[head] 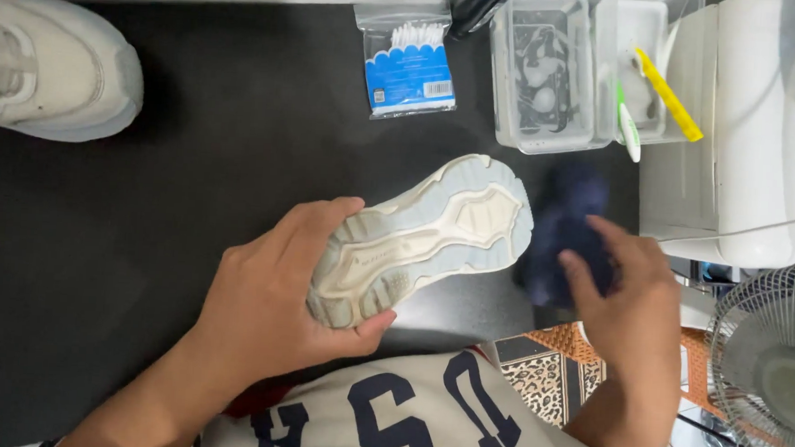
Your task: Scrubbing the sole of a white sneaker using a cloth and a toothbrush to remove dirt.
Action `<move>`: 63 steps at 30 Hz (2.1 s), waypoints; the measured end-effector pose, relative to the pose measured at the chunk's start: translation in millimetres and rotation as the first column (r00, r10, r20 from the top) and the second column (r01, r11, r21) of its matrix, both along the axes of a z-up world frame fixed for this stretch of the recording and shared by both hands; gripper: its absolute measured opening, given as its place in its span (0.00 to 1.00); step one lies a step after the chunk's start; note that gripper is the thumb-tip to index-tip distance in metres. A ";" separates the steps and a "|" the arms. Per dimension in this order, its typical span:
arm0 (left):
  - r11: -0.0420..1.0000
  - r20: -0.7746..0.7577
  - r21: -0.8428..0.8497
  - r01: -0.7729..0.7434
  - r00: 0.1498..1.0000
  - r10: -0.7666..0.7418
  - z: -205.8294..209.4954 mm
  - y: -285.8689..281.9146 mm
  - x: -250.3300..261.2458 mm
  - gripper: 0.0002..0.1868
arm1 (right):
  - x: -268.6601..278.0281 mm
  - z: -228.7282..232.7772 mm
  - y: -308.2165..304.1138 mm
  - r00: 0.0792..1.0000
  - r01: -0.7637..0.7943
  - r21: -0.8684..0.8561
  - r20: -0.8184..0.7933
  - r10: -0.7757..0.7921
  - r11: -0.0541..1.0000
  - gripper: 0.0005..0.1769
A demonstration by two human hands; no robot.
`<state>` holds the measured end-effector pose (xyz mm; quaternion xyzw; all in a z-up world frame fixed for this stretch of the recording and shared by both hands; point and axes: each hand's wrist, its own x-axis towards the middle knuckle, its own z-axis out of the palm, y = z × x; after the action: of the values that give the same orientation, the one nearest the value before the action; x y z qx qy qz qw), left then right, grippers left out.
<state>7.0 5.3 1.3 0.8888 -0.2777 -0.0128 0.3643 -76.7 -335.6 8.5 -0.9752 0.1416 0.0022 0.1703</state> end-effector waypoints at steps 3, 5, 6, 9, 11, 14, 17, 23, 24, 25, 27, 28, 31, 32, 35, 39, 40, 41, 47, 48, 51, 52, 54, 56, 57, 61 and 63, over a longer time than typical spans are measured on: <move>1.000 -0.021 -0.001 0.014 1.000 -0.014 -1.0 1.1 0.6 0.47 | 4.2 -27.5 -13.3 0.958 0.229 0.018 0.176 -0.228 0.973 0.18; 1.000 -0.019 -0.005 0.016 1.000 -0.016 0.1 0.4 1.8 0.47 | 10.8 -46.9 -15.7 0.910 0.290 0.145 0.263 -0.320 0.946 0.15; 1.000 -0.026 -0.006 0.013 1.000 -0.013 1.4 0.6 1.0 0.47 | 14.6 -56.1 -16.6 0.852 0.331 0.276 0.324 -0.411 0.903 0.15; 1.000 -0.015 -0.021 -0.002 1.000 0.001 -2.3 0.2 -0.3 0.48 | 27.0 -51.4 7.2 0.755 0.369 0.577 0.271 -0.597 0.728 0.12; 1.000 -0.033 -0.016 -0.004 0.999 0.003 -0.5 1.8 1.7 0.48 | 26.7 -49.7 11.2 0.767 0.281 0.588 0.337 -0.546 0.758 0.12; 1.000 -0.051 -0.001 -0.012 0.999 0.012 4.3 7.3 3.0 0.47 | 20.4 -41.7 13.8 0.878 0.153 0.461 0.343 -0.334 0.874 0.25; 1.000 -0.018 0.001 -0.026 1.000 0.026 6.3 10.0 5.0 0.46 | 25.2 -43.0 13.3 0.952 0.177 0.244 0.204 -0.229 0.953 0.38; 1.000 0.020 -0.023 0.002 1.000 -0.001 5.0 8.1 4.8 0.45 | 36.4 -65.0 4.5 0.860 0.370 0.183 0.304 -0.410 0.911 0.31; 1.000 0.031 -0.024 0.019 0.999 -0.018 5.2 7.4 6.3 0.44 | 42.3 -63.3 4.9 0.860 0.326 0.231 0.330 -0.389 0.917 0.31; 1.000 0.035 -0.024 0.015 0.999 -0.014 3.8 6.0 6.8 0.44 | 41.6 -55.2 4.9 0.861 0.321 0.232 0.333 -0.385 0.918 0.31; 0.997 -0.032 -0.024 0.071 0.997 -0.072 1.1 3.6 7.1 0.47 | 41.6 -40.0 4.9 0.820 0.339 0.075 0.466 -0.334 0.938 0.22; 0.997 -0.034 -0.024 0.071 0.997 -0.072 0.7 0.7 6.5 0.47 | 47.8 -35.4 -3.7 0.820 0.339 0.074 0.464 -0.334 0.938 0.22; 0.993 -0.009 -0.084 0.083 0.996 -0.084 -1.3 -6.1 3.3 0.46 | 66.9 -28.1 -29.3 0.839 0.007 -0.166 0.537 0.085 0.986 0.20; 0.992 -0.012 -0.083 0.092 0.996 -0.093 -2.1 -6.6 2.7 0.49 | 75.2 -28.9 -36.9 0.879 -0.026 -0.126 0.470 0.083 0.992 0.16; 0.992 0.002 -0.081 0.101 0.995 -0.101 -3.9 -5.7 2.1 0.52 | 87.8 -19.2 -41.1 0.935 0.032 0.032 0.353 -0.041 0.999 0.10; 0.994 0.011 -0.072 0.077 0.997 -0.076 -4.9 -6.0 3.3 0.52 | 74.3 -10.9 -51.1 0.939 0.113 0.011 0.327 -0.110 0.994 0.04; 0.994 0.005 -0.072 0.081 0.997 -0.081 -4.9 -5.7 3.6 0.52 | 67.2 -6.6 -46.2 0.940 0.118 0.011 0.322 -0.115 0.993 0.04; 0.994 -0.006 -0.065 0.082 0.997 -0.083 -5.0 -5.6 3.8 0.52 | 60.3 -2.2 -41.5 0.946 0.107 -0.009 0.310 -0.099 0.994 0.07; 0.996 -0.015 -0.044 0.080 0.997 -0.081 -7.0 -5.5 4.3 0.53 | 30.3 -9.5 -43.8 0.948 0.225 -0.079 0.248 -0.200 0.971 0.17; 0.996 0.025 -0.058 0.068 0.997 -0.067 -7.5 -5.6 4.3 0.52 | 26.1 -15.7 -49.8 0.926 0.244 -0.077 0.315 -0.209 0.967 0.17; 0.997 -0.003 -0.048 0.067 0.998 -0.068 -6.1 -4.6 4.2 0.53 | 32.9 -16.5 -39.6 0.941 0.213 0.049 0.259 -0.219 0.976 0.19; 0.997 -0.002 -0.047 0.060 0.998 -0.060 -7.2 -5.2 4.4 0.53 | 32.8 -19.6 -43.3 0.942 0.206 0.050 0.260 -0.212 0.977 0.19; 0.995 0.083 -0.087 0.057 0.995 -0.049 -8.8 -5.5 3.5 0.50 | 31.3 -25.9 -49.6 0.887 0.216 0.151 0.383 -0.258 0.965 0.16; 0.994 0.080 -0.092 0.050 0.996 -0.043 -8.4 -5.4 3.5 0.50 | 37.0 -16.3 -40.9 0.902 0.155 0.060 0.399 -0.166 0.986 0.09; 0.994 0.077 -0.099 0.050 0.996 -0.043 -8.0 -6.0 4.3 0.49 | 39.8 -10.9 -37.0 0.910 0.099 -0.034 0.408 -0.077 0.994 0.06; 0.992 0.063 -0.119 0.046 0.997 -0.038 -8.5 -6.2 2.9 0.49 | 80.2 -2.8 -34.5 0.943 -0.042 -0.166 0.321 0.095 0.985 0.11; 0.992 0.074 -0.113 0.055 0.996 -0.046 -7.5 -5.9 2.8 0.49 | 106.3 -10.7 -42.2 0.941 -0.079 -0.476 0.254 0.223 0.876 0.13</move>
<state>9.8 -0.7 -6.2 0.8589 -0.3132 0.0255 0.4045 29.5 -377.7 -2.2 -0.9844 0.0331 -0.1666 -0.0464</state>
